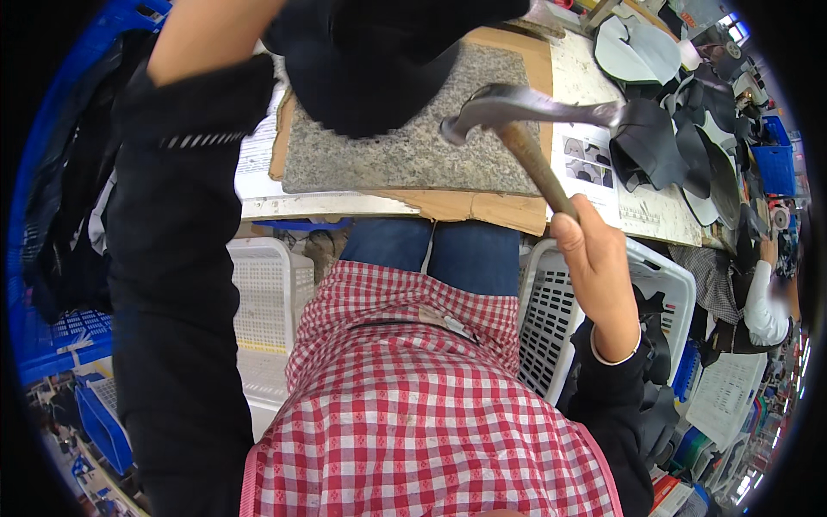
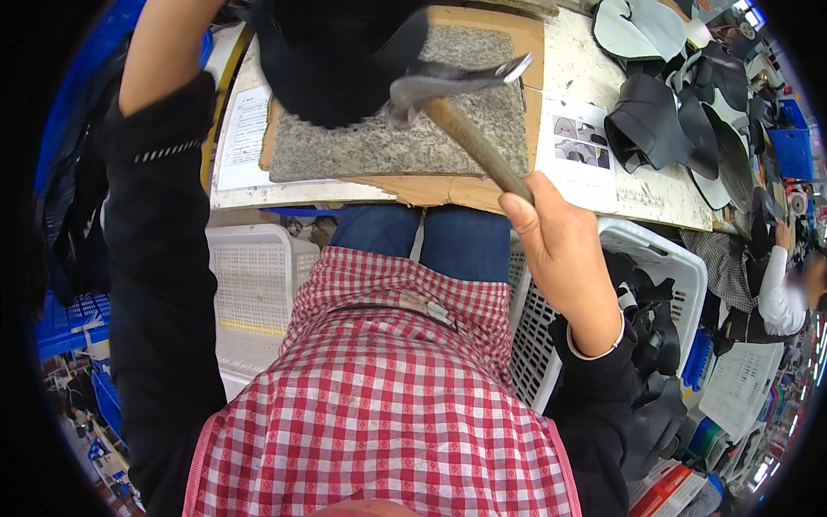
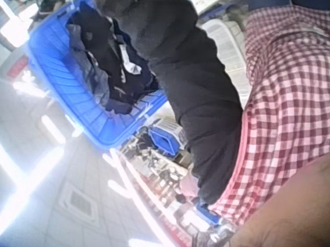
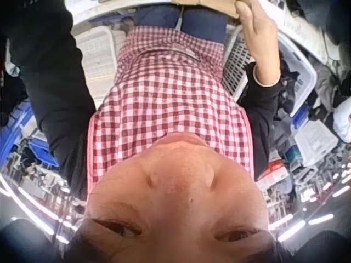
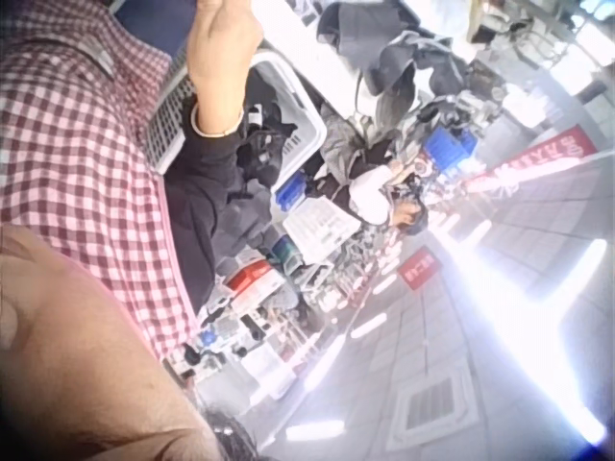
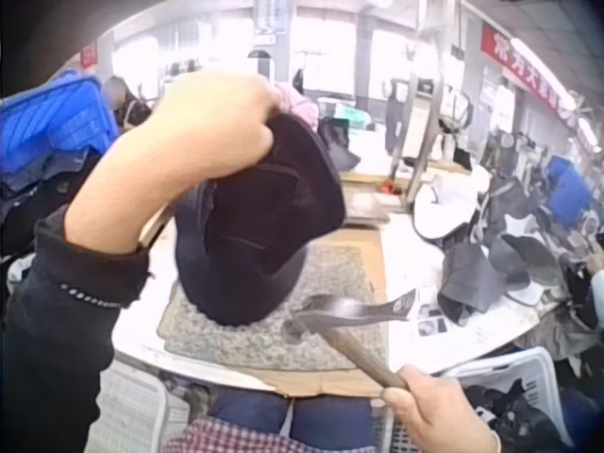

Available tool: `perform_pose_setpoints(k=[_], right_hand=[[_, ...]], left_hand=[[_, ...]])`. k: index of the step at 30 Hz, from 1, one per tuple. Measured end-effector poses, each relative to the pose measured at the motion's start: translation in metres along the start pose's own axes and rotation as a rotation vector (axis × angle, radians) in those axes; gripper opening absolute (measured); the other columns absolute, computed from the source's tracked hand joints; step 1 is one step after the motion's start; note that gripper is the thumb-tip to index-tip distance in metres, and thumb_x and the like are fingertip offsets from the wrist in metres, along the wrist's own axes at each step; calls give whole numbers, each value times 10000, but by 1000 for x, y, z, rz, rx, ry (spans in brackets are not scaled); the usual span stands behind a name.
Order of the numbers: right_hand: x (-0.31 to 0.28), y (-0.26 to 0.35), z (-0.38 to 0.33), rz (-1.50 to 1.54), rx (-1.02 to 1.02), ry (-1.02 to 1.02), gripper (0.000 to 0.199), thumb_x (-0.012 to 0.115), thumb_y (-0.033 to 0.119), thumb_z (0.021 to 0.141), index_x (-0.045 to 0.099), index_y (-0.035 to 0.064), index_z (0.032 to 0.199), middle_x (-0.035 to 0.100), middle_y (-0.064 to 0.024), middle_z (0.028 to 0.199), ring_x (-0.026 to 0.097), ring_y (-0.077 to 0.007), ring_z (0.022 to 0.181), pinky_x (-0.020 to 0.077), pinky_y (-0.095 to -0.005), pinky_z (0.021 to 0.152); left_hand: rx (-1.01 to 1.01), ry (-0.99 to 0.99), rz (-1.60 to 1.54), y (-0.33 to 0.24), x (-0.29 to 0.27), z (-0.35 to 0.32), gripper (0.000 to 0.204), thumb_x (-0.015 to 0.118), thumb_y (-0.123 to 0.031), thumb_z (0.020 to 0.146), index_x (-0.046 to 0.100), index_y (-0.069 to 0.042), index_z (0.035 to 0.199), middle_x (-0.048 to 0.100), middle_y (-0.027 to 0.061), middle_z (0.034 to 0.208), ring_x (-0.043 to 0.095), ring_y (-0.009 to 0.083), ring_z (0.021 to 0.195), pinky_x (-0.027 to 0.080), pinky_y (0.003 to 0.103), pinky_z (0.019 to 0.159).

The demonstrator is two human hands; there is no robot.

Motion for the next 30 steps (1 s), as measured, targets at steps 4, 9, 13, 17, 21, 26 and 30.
perform_pose_setpoints(k=[4,9,13,17,21,26,30], right_hand=[[10,-4,33,-50,-21,-129,303,576,298,1066,555,0,1013,592,-256,720,601,-475,671,467,-476,580],[55,-55,62,-251,88,-14,407,494,394,1086,524,9,960,631,-283,738,625,-524,749,484,-580,653],[71,-83,58,-234,111,-28,410,496,386,1086,506,0,949,627,-289,721,625,-532,743,488,-588,653],[77,-89,53,-223,134,-22,400,499,375,1087,499,-5,962,629,-290,721,625,-535,743,493,-583,645],[77,-87,49,-252,95,-78,386,500,361,1089,494,-5,968,632,-294,730,624,-537,745,494,-579,637],[79,-92,52,-242,142,-34,390,502,367,1088,501,-7,977,639,-295,749,626,-535,752,495,-578,648],[68,-81,61,-216,150,27,389,504,377,1087,510,2,986,638,-287,759,626,-524,765,490,-564,660]], left_hand=[[106,530,-2,-63,59,2,303,637,-257,830,787,-37,974,764,194,1005,747,341,954,581,471,853],[243,494,-787,-59,124,-55,630,784,-432,837,680,-28,1310,741,218,1081,712,399,986,559,455,909],[367,492,-606,-36,146,-109,731,823,-315,819,557,-99,1465,570,150,1442,440,327,1414,414,431,1138],[273,158,-106,-30,145,-112,619,779,-402,851,600,-230,1419,538,112,1478,453,300,1400,347,545,1147],[222,-40,71,-50,125,-104,594,723,-428,889,568,-195,1413,537,165,1459,478,335,1371,377,524,1105],[21,557,-203,-67,129,-149,615,657,-395,962,454,-331,1539,753,168,962,741,371,841,566,492,738],[-329,653,-489,-41,145,-186,618,642,-344,980,436,-210,1547,732,253,977,703,465,932,553,547,834]])
Point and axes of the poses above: each hand's wrist, its own z-axis towards the middle knuckle, its own x-axis out of the palm, y = z × x, the point moved 5 cm from there along z, towards the middle knuckle
